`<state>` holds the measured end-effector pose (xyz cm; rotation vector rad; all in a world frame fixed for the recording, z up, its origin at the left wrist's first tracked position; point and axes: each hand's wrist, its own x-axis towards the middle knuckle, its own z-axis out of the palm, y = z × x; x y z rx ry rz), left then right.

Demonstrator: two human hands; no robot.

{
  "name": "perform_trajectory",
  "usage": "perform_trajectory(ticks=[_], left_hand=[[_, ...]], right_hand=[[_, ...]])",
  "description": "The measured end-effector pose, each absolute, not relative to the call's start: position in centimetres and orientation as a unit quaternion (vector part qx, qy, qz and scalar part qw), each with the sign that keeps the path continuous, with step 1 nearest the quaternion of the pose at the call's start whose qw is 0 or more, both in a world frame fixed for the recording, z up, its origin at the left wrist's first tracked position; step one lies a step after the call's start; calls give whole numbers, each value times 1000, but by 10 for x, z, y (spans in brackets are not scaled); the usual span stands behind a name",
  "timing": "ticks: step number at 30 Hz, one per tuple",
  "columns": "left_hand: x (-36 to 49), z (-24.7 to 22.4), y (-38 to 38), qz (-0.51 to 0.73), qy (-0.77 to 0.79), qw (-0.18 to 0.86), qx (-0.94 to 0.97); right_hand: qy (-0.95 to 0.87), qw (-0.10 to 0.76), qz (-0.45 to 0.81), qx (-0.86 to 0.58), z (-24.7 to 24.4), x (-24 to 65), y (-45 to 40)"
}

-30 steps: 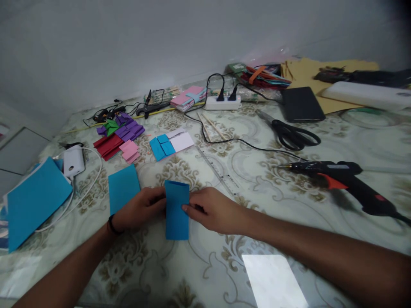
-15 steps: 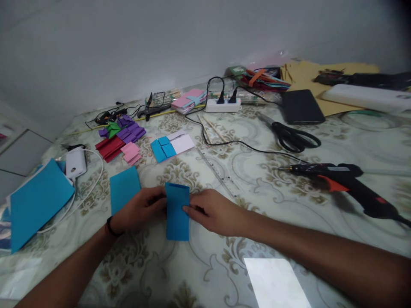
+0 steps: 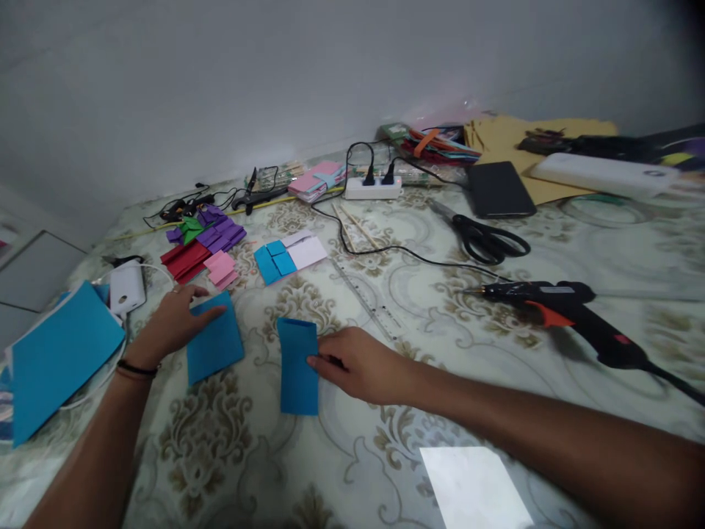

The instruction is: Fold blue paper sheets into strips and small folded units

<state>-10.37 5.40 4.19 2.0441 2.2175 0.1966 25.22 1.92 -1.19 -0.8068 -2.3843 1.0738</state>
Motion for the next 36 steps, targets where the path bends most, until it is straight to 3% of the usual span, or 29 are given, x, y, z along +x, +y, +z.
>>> perform_trajectory(ticks=[9,16,24,29,36], left_hand=[[-115,45,52,4,738,85,669],[-115,54,37,38,722,131,678],[-125,85,14,135,658,208,711],[-126,97,9,294,645,245,662],[-74,70,5,372,533,466,600]], right_hand=[[-849,216,389,-286,-13,253,21],[-797,227,470,-304,-12,252,21],[-726,181,560,-355,-3,248,31],[-673,167,616,-372,0,231,43],[-614,185,683,-350,-2,211,62]])
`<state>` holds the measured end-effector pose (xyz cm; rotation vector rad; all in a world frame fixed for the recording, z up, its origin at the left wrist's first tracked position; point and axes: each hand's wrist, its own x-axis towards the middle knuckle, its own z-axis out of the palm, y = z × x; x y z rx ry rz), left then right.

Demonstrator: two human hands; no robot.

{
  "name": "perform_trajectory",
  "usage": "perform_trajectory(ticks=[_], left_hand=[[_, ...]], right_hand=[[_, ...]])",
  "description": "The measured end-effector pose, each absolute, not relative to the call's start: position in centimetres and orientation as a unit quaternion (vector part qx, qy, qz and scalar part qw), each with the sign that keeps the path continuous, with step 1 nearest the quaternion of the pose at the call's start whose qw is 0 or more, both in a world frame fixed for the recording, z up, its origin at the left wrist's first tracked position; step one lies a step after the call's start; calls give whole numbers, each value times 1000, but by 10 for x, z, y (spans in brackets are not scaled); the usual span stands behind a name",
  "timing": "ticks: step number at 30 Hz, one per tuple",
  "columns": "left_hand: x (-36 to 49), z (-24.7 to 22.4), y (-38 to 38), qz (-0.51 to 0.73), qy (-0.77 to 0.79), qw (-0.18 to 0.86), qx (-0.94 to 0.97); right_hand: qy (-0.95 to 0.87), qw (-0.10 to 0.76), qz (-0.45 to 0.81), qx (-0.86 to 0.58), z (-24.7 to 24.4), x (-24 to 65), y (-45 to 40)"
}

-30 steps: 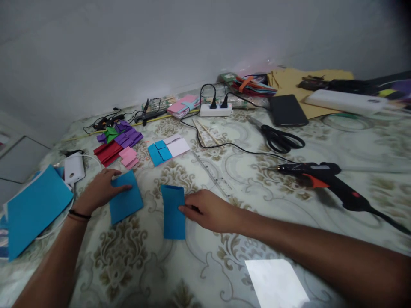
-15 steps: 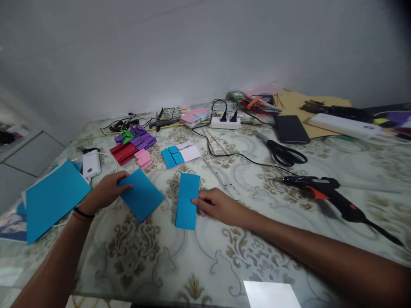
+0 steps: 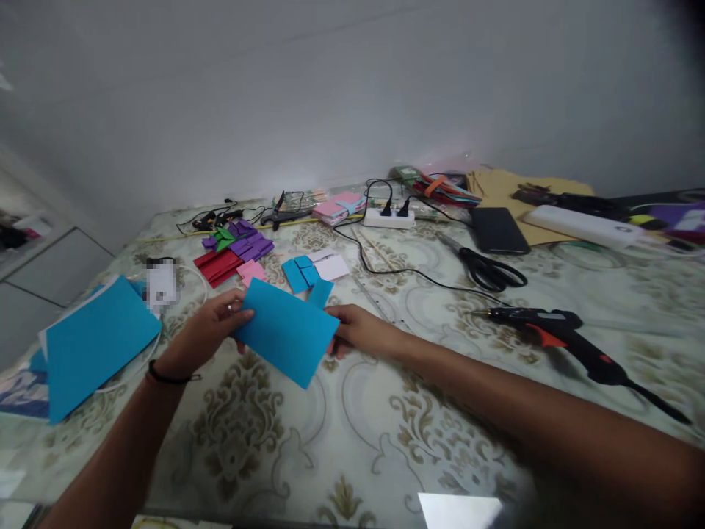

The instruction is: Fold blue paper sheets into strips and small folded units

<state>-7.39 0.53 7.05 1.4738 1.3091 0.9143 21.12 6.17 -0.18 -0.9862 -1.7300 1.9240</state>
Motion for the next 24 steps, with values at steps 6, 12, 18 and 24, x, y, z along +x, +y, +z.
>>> perform_trajectory(ticks=[6,12,18,24], left_hand=[[-39,41,-2,388,498,565,532],[-25,20,-5,446,493,593,455],[-16,5,-12,446,503,609,422],[-14,5,-14,464,515,601,397]], right_hand=[[-582,289,657,-381,-1,238,52],[-641,318,604,-351,9,259,15],[-725,270,509,-376,16,259,4],[-739,315,461,-377,6,264,14]])
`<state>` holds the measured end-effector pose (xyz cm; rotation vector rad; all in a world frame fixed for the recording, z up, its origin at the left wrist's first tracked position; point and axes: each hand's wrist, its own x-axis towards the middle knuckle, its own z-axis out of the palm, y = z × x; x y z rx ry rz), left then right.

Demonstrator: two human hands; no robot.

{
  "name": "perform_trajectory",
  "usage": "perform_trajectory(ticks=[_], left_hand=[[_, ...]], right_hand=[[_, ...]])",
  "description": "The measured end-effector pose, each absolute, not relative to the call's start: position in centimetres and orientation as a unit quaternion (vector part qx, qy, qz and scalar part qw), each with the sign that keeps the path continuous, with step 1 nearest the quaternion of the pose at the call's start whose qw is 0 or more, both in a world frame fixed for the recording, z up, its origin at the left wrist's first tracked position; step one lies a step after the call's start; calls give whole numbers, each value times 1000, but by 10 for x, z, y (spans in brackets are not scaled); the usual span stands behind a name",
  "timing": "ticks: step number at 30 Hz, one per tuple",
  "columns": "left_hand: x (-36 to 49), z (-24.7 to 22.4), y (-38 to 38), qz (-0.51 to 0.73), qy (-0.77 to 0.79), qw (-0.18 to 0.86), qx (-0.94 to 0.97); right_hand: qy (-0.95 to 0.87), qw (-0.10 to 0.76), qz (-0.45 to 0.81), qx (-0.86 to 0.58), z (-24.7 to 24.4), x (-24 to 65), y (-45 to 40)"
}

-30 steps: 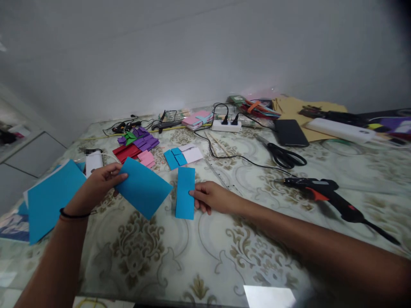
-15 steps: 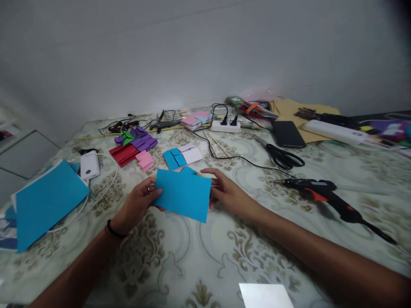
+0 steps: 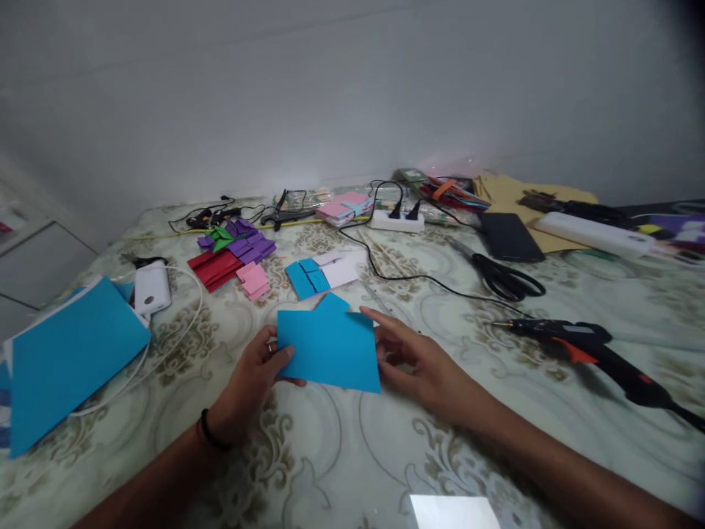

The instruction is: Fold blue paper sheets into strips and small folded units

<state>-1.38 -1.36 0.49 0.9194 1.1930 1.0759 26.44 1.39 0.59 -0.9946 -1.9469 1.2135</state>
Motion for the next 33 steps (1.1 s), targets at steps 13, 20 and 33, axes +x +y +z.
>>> perform_trajectory(ticks=[13,20,33], left_hand=[[-6,22,-33,377,490,674,405],[-12,21,-29,394,488,652,425],[-32,9,-17,410,483,586,505]], right_hand=[[-645,284,619,-347,-4,272,7],[-613,297,630,-373,-5,271,9],[-634,291,626,-349,-2,271,11]])
